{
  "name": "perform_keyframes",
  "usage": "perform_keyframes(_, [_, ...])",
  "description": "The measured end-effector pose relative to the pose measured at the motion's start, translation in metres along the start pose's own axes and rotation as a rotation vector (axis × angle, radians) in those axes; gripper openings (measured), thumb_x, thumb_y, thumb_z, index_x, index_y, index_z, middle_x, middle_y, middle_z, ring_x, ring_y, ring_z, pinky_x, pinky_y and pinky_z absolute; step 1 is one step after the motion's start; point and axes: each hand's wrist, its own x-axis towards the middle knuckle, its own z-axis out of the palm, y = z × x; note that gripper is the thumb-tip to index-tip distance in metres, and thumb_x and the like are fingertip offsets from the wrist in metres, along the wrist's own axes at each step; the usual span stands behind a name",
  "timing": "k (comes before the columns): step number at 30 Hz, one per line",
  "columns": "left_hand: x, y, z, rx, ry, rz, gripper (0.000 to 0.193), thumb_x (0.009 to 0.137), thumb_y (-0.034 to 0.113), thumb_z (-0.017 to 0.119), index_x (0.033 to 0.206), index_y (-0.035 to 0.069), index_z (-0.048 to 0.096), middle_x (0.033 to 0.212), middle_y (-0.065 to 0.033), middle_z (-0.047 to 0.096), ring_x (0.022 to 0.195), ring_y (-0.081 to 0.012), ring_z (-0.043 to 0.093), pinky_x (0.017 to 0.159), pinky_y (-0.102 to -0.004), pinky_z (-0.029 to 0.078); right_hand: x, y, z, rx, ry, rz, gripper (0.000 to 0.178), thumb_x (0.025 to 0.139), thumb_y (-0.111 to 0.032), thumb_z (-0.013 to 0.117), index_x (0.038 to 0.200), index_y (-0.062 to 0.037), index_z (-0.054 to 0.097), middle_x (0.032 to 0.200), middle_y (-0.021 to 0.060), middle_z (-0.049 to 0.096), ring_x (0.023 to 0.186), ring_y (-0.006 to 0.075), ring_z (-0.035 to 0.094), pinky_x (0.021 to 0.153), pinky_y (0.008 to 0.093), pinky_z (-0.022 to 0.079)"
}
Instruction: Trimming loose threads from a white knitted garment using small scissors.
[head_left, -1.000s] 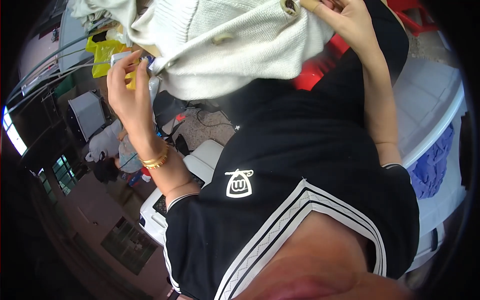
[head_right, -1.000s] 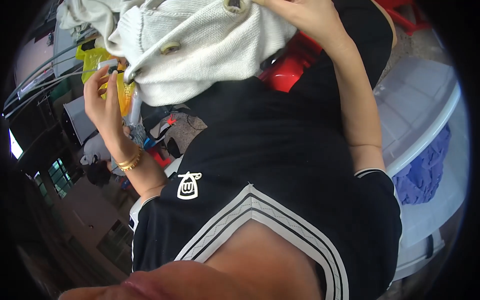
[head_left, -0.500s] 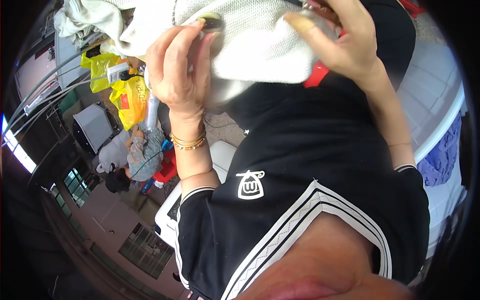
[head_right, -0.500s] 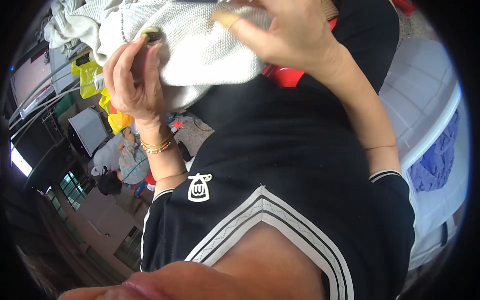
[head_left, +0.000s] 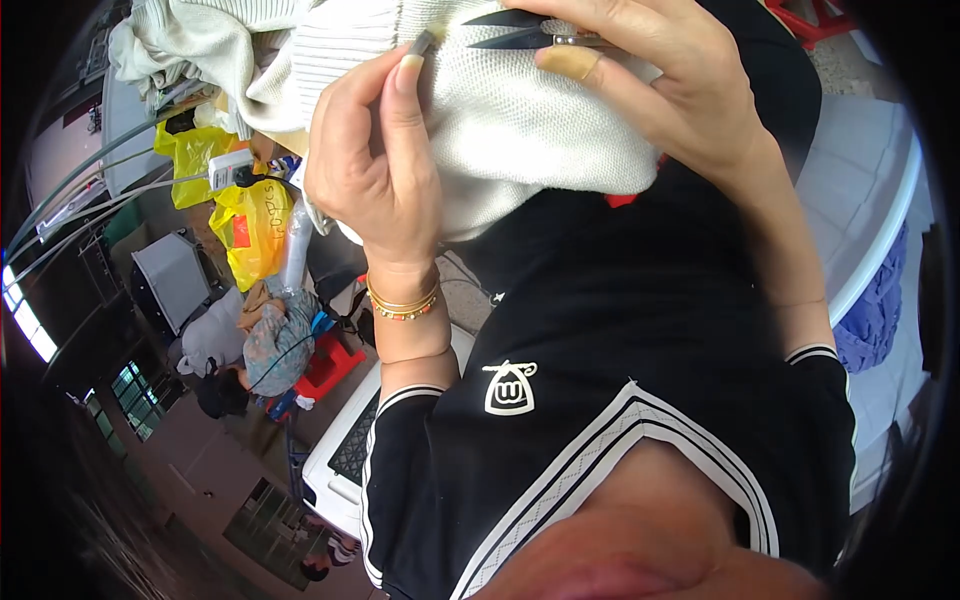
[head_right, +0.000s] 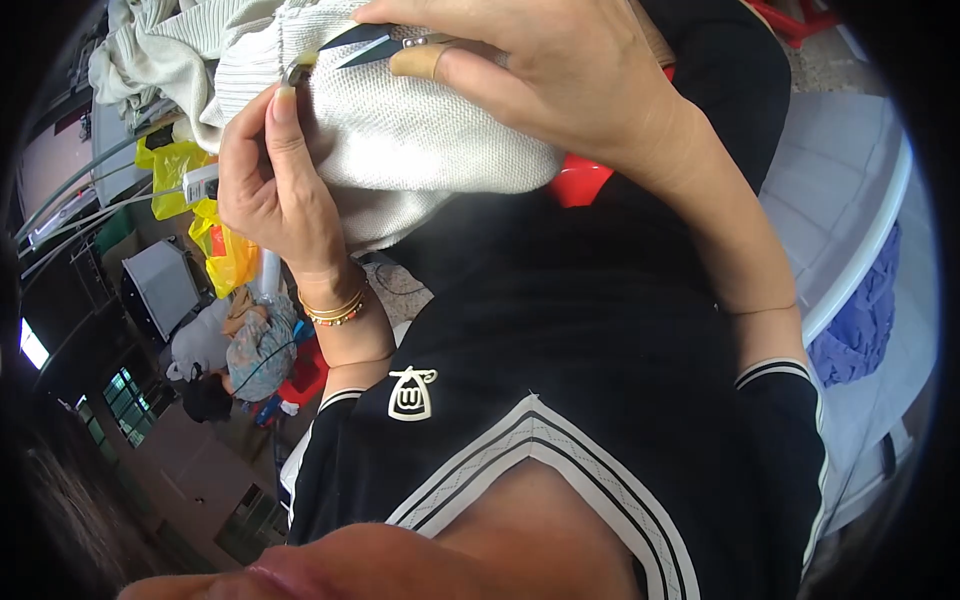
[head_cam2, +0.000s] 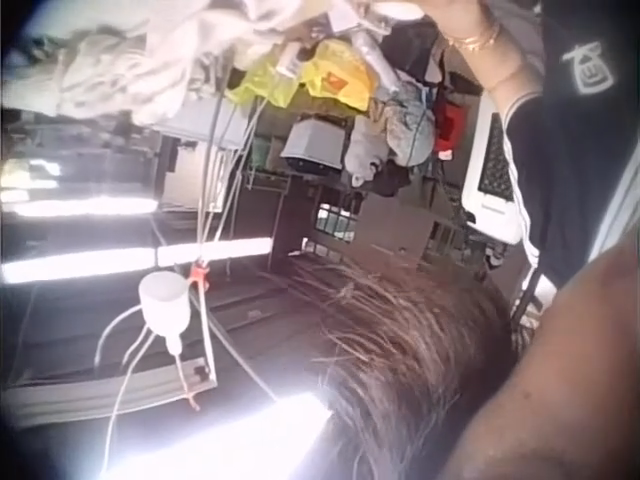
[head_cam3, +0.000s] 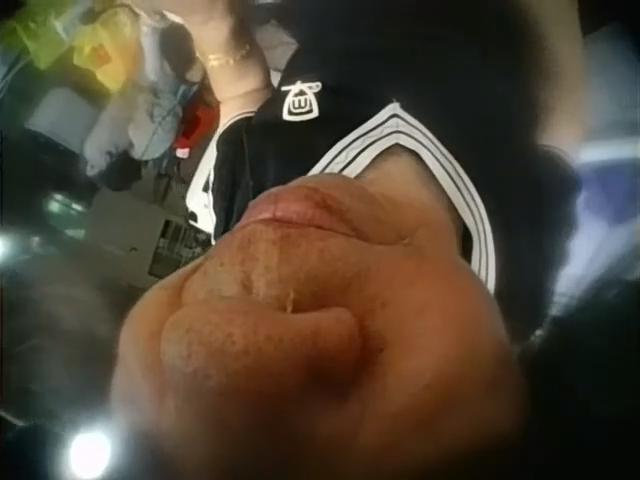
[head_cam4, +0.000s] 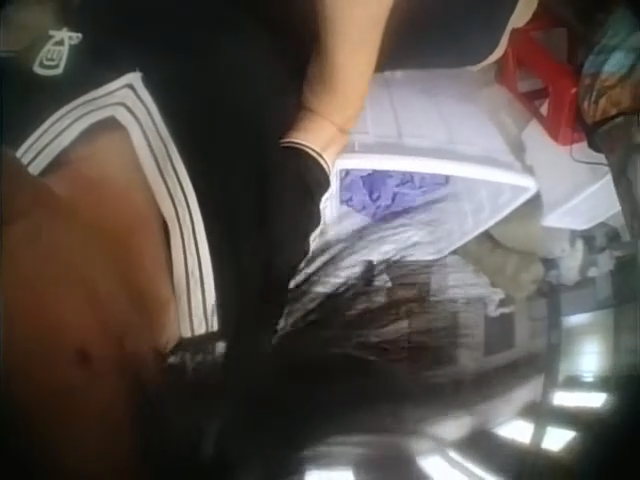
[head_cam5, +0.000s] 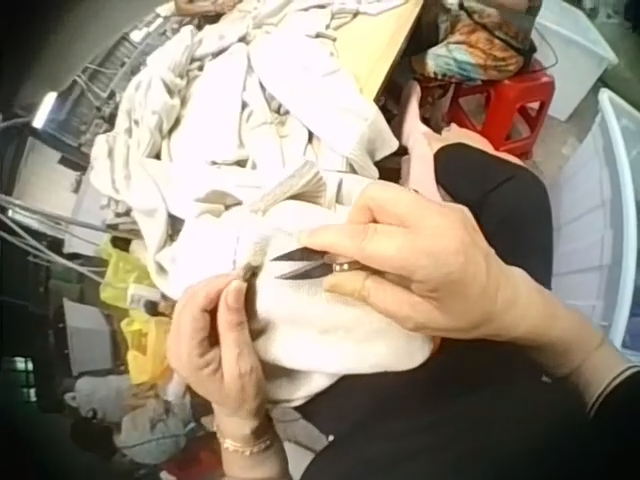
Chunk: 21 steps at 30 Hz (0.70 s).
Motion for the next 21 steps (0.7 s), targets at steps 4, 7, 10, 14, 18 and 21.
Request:
perform_keyframes(4, [0.002,-0.001,0.002,-0.056,0.017,-0.036,0.005,0.09,0.003,0.068,0.091,-0.002,0.069,0.079,-0.0066,0.068,0.065,-0.0119,0.06,0.061,-0.0229,0.047,0.007,-0.003,-0.001,-0.029,-0.04,-0.015,0.037,0.079,-0.01,0.076,0.115,-0.0051,0.068,0.08,0.0088,0.055,0.066,0.0214,0.055,0.058,0.0298,0.045])
perform_keyframes(7, [0.004,-0.003,0.001,-0.07,-0.002,-0.073,0.006,0.09,0.003,0.067,0.091,-0.002,0.069,0.079,-0.0062,0.067,0.066,-0.0117,0.06,0.062,-0.0227,0.046,0.013,-0.005,0.004,-0.016,-0.064,-0.065,0.037,0.08,-0.009,0.075,0.116,-0.0048,0.068,0.08,0.0088,0.054,0.066,0.0212,0.054,0.057,0.0289,0.044])
perform_keyframes(10, [0.007,-0.003,-0.008,-0.105,-0.095,-0.094,0.007,0.09,0.0,0.067,0.095,-0.003,0.068,0.087,-0.008,0.068,0.074,-0.0116,0.062,0.069,-0.0235,0.049,0.014,-0.008,0.01,0.058,-0.095,-0.089,0.038,0.08,-0.008,0.075,0.116,-0.0031,0.068,0.078,0.0084,0.054,0.065,0.0194,0.054,0.057,0.0283,0.043])
perform_keyframes(14, [0.005,-0.019,-0.028,-0.385,0.072,-0.029,0.023,0.093,-0.004,0.06,0.116,-0.008,0.06,0.105,-0.0169,0.069,0.094,-0.018,0.067,0.087,-0.0275,0.054,0.015,-0.005,0.016,0.092,-0.074,-0.108,0.038,0.078,-0.005,0.077,0.115,0.0,0.068,0.077,0.0061,0.054,0.065,0.0149,0.051,0.056,0.0266,0.04])
perform_keyframes(18, [-0.001,-0.037,-0.065,-0.417,0.137,0.084,0.024,0.084,-0.011,0.066,0.107,-0.008,0.064,0.109,-0.0171,0.064,0.09,-0.0197,0.065,0.086,-0.0289,0.053,0.014,-0.001,0.02,-0.014,-0.103,-0.09,0.037,0.077,-0.004,0.076,0.113,0.0011,0.068,0.077,0.0056,0.053,0.063,0.0147,0.048,0.055,0.0254,0.037])
perform_keyframes(21, [-0.017,-0.044,-0.079,-0.159,0.04,0.163,0.023,0.079,-0.008,0.072,0.102,-0.003,0.071,0.104,-0.0143,0.067,0.089,-0.0189,0.065,0.079,-0.0269,0.052,0.019,-0.013,0.024,-0.041,-0.092,-0.02,0.035,0.076,-0.003,0.076,0.109,0.0024,0.069,0.078,0.0055,0.053,0.065,0.0143,0.048,0.058,0.0258,0.037])
